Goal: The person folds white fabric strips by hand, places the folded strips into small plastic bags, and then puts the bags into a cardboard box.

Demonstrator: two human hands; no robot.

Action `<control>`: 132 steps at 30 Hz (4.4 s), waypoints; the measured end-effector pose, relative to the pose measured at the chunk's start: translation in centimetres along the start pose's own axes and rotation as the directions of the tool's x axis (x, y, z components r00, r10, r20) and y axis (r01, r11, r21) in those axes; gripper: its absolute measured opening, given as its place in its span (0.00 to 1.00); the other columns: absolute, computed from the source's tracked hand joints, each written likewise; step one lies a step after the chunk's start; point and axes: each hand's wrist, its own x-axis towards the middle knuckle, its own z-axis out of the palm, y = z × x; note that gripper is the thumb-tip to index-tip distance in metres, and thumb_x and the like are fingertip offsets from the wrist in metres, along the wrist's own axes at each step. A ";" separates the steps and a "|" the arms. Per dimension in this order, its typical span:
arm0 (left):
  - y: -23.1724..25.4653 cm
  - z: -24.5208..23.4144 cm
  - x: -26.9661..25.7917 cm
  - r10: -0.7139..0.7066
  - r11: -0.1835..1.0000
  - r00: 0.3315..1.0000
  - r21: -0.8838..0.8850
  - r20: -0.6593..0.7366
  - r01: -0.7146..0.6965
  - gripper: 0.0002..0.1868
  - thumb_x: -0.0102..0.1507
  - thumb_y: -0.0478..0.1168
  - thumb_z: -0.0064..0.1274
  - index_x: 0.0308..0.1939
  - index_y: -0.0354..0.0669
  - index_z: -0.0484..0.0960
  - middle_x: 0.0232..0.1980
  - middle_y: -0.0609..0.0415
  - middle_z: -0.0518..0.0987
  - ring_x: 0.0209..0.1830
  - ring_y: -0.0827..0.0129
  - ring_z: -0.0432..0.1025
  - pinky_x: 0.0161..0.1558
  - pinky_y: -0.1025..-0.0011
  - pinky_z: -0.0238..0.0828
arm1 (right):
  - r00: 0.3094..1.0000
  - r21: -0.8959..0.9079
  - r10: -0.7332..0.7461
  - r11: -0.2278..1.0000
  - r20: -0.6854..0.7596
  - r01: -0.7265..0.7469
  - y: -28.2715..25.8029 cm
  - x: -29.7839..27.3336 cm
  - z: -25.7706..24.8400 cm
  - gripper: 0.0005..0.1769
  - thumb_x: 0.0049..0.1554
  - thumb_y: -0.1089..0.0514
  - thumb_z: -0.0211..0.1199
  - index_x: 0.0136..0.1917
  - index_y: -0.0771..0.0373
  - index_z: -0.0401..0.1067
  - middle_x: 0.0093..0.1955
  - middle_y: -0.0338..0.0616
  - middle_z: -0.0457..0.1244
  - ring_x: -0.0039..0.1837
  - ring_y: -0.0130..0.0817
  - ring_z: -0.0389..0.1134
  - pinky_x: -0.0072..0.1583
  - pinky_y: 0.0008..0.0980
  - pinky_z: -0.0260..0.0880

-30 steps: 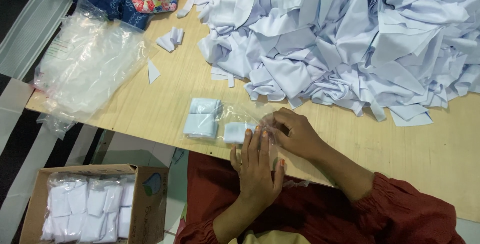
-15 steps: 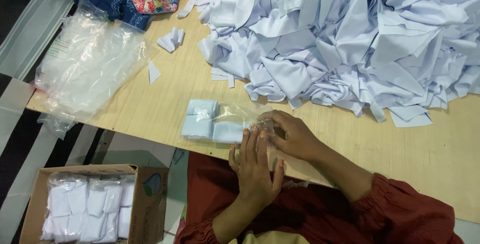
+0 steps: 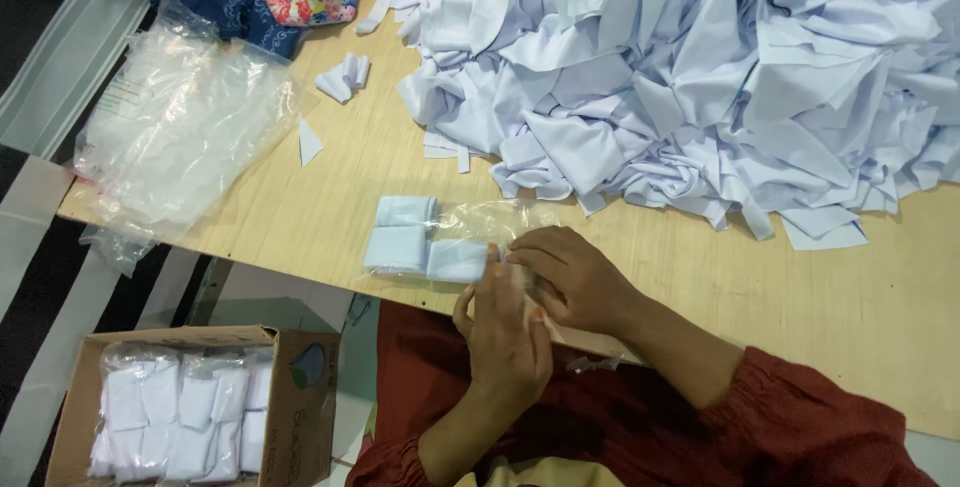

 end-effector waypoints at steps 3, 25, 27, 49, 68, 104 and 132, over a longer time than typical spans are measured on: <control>-0.8 -0.6 -0.4 -0.021 0.994 1.000 -0.110 0.002 0.021 0.34 0.73 0.36 0.37 0.81 0.40 0.42 0.83 0.38 0.51 0.83 0.46 0.52 0.74 0.51 0.55 | 0.992 0.011 0.056 0.998 0.114 -0.058 0.5 -0.5 0.5 0.18 0.57 0.68 0.56 0.60 0.65 0.73 0.60 0.53 0.67 0.62 0.51 0.68 0.63 0.47 0.67; -6.6 -1.7 5.5 0.139 0.942 0.967 0.273 0.214 -0.196 0.29 0.73 0.53 0.35 0.71 0.41 0.73 0.72 0.44 0.72 0.77 0.48 0.60 0.76 0.45 0.37 | 0.933 -0.184 0.213 0.969 0.290 -0.164 -0.1 -1.3 -0.5 0.14 0.56 0.68 0.60 0.55 0.64 0.75 0.59 0.48 0.68 0.61 0.47 0.68 0.58 0.42 0.70; -5.2 -1.8 6.0 0.100 0.977 0.942 0.149 0.321 -0.155 0.30 0.73 0.53 0.30 0.70 0.40 0.72 0.74 0.42 0.68 0.80 0.47 0.54 0.78 0.45 0.30 | 0.922 -0.233 0.252 0.954 0.295 -0.187 0.3 -2.7 -0.6 0.16 0.52 0.69 0.62 0.54 0.62 0.76 0.56 0.46 0.68 0.58 0.48 0.67 0.57 0.42 0.70; -1.7 0.3 4.9 0.210 0.963 0.942 0.110 0.263 -0.245 0.28 0.73 0.48 0.35 0.73 0.36 0.68 0.80 0.46 0.61 0.82 0.51 0.49 0.79 0.49 0.36 | 0.880 -0.690 0.425 0.703 0.213 -0.172 -6.3 -6.9 0.3 0.54 0.61 0.26 0.47 0.83 0.65 0.41 0.88 0.51 0.37 0.88 0.44 0.34 0.83 0.44 0.33; -3.1 1.0 4.2 0.220 0.963 0.923 0.078 0.316 -0.257 0.35 0.65 0.45 0.36 0.78 0.42 0.59 0.83 0.48 0.55 0.84 0.53 0.44 0.79 0.46 0.30 | 0.899 -0.666 0.401 0.721 0.177 -0.191 -6.1 -6.7 0.6 0.41 0.66 0.38 0.43 0.81 0.66 0.48 0.85 0.52 0.44 0.87 0.42 0.39 0.83 0.44 0.34; -3.2 -0.1 6.8 0.219 0.964 0.919 0.073 0.327 -0.256 0.27 0.72 0.47 0.34 0.74 0.46 0.68 0.82 0.49 0.56 0.83 0.54 0.44 0.77 0.47 0.32 | 0.923 -0.714 0.361 0.682 0.136 -0.162 -5.3 -6.9 1.0 0.43 0.65 0.35 0.46 0.82 0.62 0.47 0.84 0.48 0.46 0.86 0.39 0.41 0.82 0.43 0.36; 8.7 5.7 47.4 0.423 0.697 0.741 -0.335 -0.522 -0.634 0.09 0.68 0.50 0.54 0.52 0.68 0.83 0.46 0.73 0.80 0.47 0.71 0.78 0.51 0.68 0.75 | 0.797 -0.619 -0.198 0.742 -0.571 -0.259 19.5 16.2 -33.8 0.03 0.65 0.60 0.77 0.49 0.56 0.84 0.39 0.38 0.68 0.45 0.38 0.70 0.51 0.34 0.71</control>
